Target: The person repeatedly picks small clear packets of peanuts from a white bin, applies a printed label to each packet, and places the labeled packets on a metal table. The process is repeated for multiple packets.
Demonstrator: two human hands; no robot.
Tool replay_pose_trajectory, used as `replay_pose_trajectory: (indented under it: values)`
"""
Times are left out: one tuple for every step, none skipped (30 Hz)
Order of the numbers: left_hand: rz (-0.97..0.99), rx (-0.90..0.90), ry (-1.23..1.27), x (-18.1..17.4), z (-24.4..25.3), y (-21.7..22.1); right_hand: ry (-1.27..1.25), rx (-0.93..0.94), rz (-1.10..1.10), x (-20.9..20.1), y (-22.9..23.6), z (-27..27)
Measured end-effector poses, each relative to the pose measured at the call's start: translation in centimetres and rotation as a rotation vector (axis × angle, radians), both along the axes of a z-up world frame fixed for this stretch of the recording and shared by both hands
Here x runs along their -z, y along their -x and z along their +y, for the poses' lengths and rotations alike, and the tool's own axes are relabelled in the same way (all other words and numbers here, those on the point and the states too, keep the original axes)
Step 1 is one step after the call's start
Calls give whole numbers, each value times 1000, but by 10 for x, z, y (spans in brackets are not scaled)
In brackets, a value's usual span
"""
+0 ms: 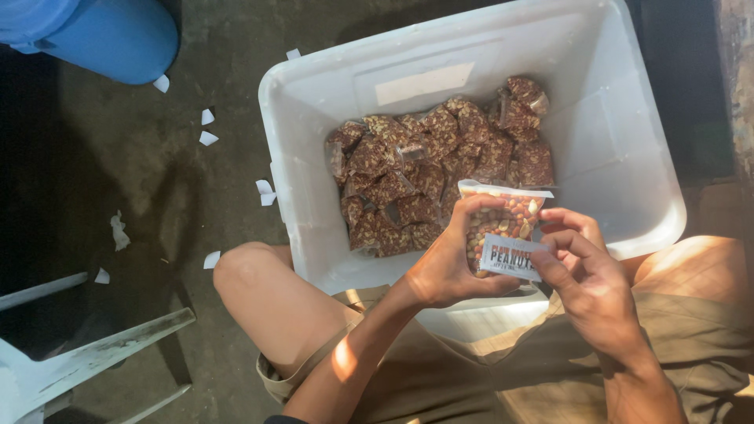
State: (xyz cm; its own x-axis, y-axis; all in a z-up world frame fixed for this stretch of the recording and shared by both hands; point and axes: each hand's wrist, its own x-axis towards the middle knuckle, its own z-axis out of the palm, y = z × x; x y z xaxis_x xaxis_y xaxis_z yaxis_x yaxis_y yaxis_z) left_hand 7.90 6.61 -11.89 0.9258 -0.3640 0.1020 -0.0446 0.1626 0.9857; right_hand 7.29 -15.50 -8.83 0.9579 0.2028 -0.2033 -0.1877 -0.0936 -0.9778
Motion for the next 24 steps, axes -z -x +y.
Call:
replay_pose_trajectory:
  values:
    - [-1,-1,3,0,1,0,45,-4,-1,1,-2,1]
    - [-3,-1,6,-1,1,0,91,-9,-2,2,-3,1]
    - [-6,0,9,-1,1,0,136,-11,-4,3,-5,1]
    - [7,8,22,-2,1,0,118,-14,8,3,-6,2]
    - [21,17,35,-2,1,0,100,-17,21,3,-6,3]
    - [35,25,48,-2,0,0,82,-19,33,3,-7,4]
    - [35,25,55,-2,0,1,78,-21,23,3,-7,4]
    - [35,26,61,-3,0,1,75,-22,13,2,-7,5]
    - [35,25,67,-3,0,1,71,-24,3,1,-8,6]
    - [60,32,72,-3,0,2,63,-25,2,0,-8,6]
    - [84,38,77,-4,1,2,56,-27,2,-1,-8,6]
    - [109,45,82,-4,1,2,49,-29,1,-1,-8,7]
    - [88,30,58,-4,1,3,77,-23,1,-2,-8,7]
    - [67,16,33,-4,1,3,106,-16,0,-2,-8,7]
    - [45,0,8,-5,1,3,134,-11,-2,-3,-8,8]
    - [59,5,15,-5,1,3,122,-7,-6,-3,-8,9]
    - [74,10,22,-6,1,3,110,-3,-10,-4,-8,9]
    - [89,15,28,-6,1,4,98,1,-14,-4,-7,10]
    - [124,27,50,-7,1,4,120,-2,-30,-4,-7,10]
    - [160,39,72,-7,0,4,141,-5,-46,-4,-7,10]
    - [195,51,93,-7,0,4,162,-8,-63,-4,-6,11]
    - [201,50,104,-7,0,4,134,0,-63,-3,-6,11]
    - [207,49,115,-7,0,5,106,9,-64,-1,-6,12]
    - [213,48,125,-7,0,5,77,18,-64,0,-5,13]
